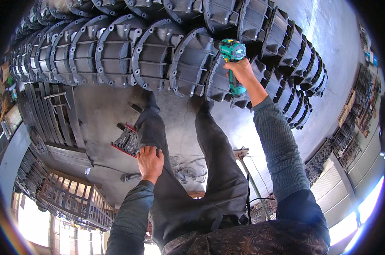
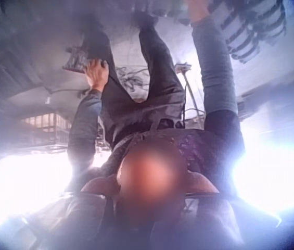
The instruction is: The person uses a cordless drill to fasten bolts onto stacked metal parts in a workshop. The person moves between stacks, positions the drill, and tightens fasteners on multiple units.
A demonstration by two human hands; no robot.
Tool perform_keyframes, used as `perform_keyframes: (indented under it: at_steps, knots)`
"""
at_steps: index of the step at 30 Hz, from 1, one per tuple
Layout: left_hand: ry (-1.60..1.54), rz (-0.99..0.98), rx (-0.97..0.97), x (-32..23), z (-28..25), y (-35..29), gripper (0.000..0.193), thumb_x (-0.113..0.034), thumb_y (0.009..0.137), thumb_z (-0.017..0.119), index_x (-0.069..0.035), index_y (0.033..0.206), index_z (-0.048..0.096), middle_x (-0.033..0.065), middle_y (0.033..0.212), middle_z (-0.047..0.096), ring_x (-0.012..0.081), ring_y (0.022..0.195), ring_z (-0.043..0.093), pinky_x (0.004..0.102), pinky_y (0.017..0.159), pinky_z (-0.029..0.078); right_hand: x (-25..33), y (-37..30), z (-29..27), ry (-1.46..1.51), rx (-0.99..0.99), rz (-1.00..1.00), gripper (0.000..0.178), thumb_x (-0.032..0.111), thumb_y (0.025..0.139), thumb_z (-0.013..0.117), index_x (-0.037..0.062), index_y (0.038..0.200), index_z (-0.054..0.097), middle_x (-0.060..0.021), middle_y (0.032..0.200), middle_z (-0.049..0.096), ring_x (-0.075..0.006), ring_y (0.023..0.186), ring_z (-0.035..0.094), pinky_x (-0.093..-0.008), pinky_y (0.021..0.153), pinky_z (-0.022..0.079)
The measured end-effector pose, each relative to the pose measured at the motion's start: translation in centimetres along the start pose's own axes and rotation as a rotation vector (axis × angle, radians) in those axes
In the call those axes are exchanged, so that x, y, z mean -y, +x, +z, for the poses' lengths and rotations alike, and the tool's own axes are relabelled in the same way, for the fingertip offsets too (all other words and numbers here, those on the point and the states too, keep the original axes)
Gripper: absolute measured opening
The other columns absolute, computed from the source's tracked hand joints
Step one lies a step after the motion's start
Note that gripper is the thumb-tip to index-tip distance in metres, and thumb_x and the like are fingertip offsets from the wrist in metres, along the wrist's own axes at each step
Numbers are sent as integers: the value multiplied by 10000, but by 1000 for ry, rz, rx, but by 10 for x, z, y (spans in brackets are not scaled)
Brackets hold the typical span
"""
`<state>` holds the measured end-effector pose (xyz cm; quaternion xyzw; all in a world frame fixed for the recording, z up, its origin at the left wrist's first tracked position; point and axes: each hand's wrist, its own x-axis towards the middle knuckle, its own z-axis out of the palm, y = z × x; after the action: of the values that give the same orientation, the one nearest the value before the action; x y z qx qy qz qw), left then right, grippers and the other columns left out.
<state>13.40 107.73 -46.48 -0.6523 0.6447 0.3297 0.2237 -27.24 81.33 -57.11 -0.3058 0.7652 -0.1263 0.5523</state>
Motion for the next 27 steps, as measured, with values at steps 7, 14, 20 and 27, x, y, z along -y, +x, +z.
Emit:
perform_keyframes:
  at_steps: [7,14,20,27]
  knots:
    - [-25,2,-27,4,1,-2,277,-348,977,634,-84,965,720,97,1103,674,312,1125,585,486,961,452,6,4,9,0,31,51,270,133,775,809,21,1006,724,-68,849,726,-219,661,720,-383,639,576]
    - [-103,-32,36,12,-3,-4,256,-321,973,653,-81,1020,726,91,1116,665,309,1147,576,484,983,450,18,13,-11,22,165,134,235,94,799,779,59,1018,699,-51,866,710,-213,706,700,-391,680,575]
    - [-109,-20,28,18,1,-9,265,-336,938,675,-79,985,719,96,1111,651,313,1134,575,485,971,448,25,19,-6,-149,126,75,207,51,761,762,52,953,684,-65,772,690,-219,635,684,-394,621,558]
    - [-138,-18,25,23,4,-12,275,-349,937,672,-84,990,726,91,1101,645,303,1127,574,484,971,445,28,20,-4,-61,143,89,222,21,765,751,40,974,680,-66,756,672,-219,610,667,-394,594,543]
